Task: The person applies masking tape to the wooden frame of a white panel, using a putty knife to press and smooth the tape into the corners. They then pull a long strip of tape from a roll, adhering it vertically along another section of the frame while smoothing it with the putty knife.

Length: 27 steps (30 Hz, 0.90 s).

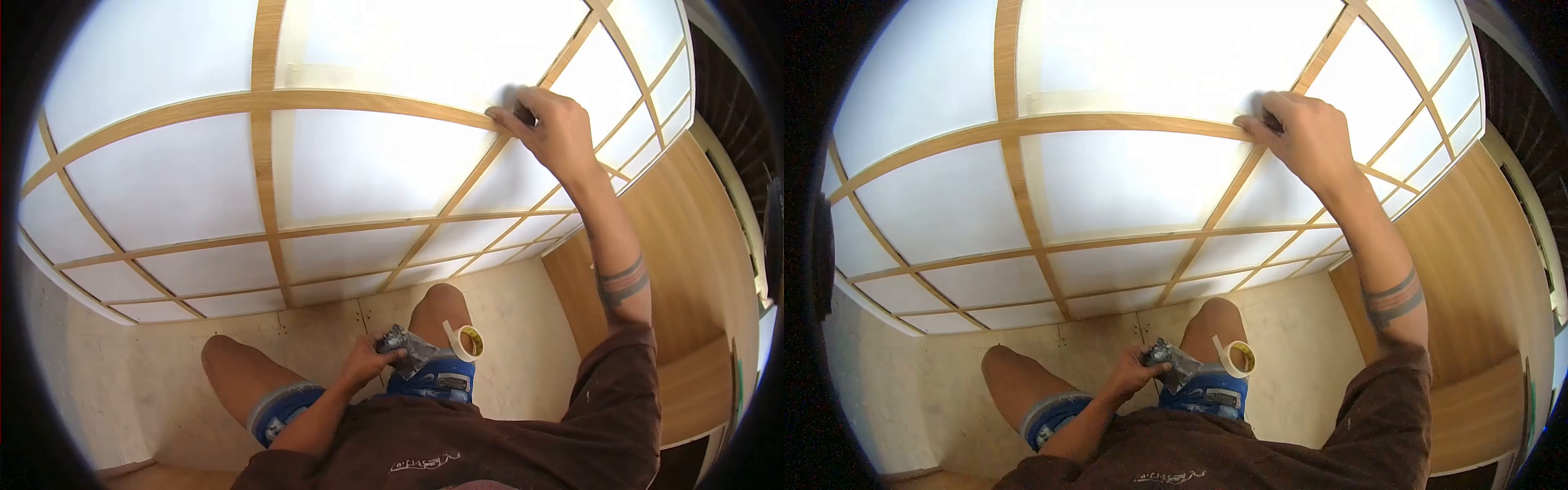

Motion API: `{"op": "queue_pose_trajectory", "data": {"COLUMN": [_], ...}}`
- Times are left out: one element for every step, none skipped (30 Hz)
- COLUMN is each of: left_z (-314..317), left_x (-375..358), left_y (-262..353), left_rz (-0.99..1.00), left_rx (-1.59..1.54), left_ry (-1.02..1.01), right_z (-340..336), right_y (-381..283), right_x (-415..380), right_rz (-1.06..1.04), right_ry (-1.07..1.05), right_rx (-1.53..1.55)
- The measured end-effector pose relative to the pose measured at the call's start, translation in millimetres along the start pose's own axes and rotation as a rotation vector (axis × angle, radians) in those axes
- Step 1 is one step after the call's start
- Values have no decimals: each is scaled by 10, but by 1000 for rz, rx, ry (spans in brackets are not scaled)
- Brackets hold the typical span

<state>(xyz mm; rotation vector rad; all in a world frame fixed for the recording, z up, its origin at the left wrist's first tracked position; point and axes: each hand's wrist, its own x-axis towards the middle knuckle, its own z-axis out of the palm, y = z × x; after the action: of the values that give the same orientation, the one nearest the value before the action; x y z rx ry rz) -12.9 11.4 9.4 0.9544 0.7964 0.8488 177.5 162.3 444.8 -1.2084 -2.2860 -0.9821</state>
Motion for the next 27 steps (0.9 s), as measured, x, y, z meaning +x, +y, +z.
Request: {"op": "queue_pose_trajectory", "data": {"left_z": [-3,2,5,9,15,15,9,5,5,6,0,-11,-22,-26,-33,-43,-36,-37,-36,13,42,35,18,0,-19,-15,-24], "left_x": [2,-9,-24,-33,-39,-45,-53,-58,-59,-50,-41,-42,-37,-37,-34,-25,-31,-37,-57,-136,-175,-159,-130,-100,-63,-52,-44], "left_y": [-21,-19,-13,-4,20,46,64,75,79,70,45,13,-27,-50,-75,-99,-63,-24,7,171,269,229,119,11,-94,-93,-90], "left_rz": [-2,3,6,3,-1,-2,3,-22,-47,-35,-50,-68,-56,-52,-50,-41,-56,-75,-71,-50,-29,-27,-7,11,8,5,2], "left_rx": [-1,-13,-22,-18,-8,1,3,18,31,28,33,40,41,91,140,143,192,241,245,203,162,166,87,10,19,-7,-33], "left_ry": [3,11,18,18,18,20,22,13,5,9,11,15,24,38,54,72,68,64,82,68,50,57,37,13,8,13,17], "right_z": [37,51,36,0,-22,-35,-54,-71,-93,-118,-133,-128,-140,-152,-146,-81,-64,-48,-32,-19,-5,1,-1,14,47,74,87], "right_y": [35,52,74,86,97,121,143,149,129,96,65,43,9,-30,-60,-22,3,24,49,78,77,72,75,97,128,164,219], "right_x": [-36,-66,-86,-92,-97,-111,-119,-110,-106,-108,-100,-88,-76,-62,-31,-23,-5,3,6,3,-5,-29,-56,-79,-106,-147,-212], "right_rz": [19,39,43,33,21,23,46,68,62,31,-2,-10,-17,51,119,111,104,135,166,166,163,183,209,218,271,326,339], "right_ry": [5,9,7,-4,-12,-9,-54,-98,-91,-70,-48,-24,-11,-33,-56,-31,-16,-23,-33,-10,-2,37,73,76,119,162,165], "right_rx": [-14,-28,-25,-33,-43,-41,-69,-97,-100,-102,-104,-110,-107,-50,11,-13,0,6,12,2,11,27,40,41,79,116,113]}}
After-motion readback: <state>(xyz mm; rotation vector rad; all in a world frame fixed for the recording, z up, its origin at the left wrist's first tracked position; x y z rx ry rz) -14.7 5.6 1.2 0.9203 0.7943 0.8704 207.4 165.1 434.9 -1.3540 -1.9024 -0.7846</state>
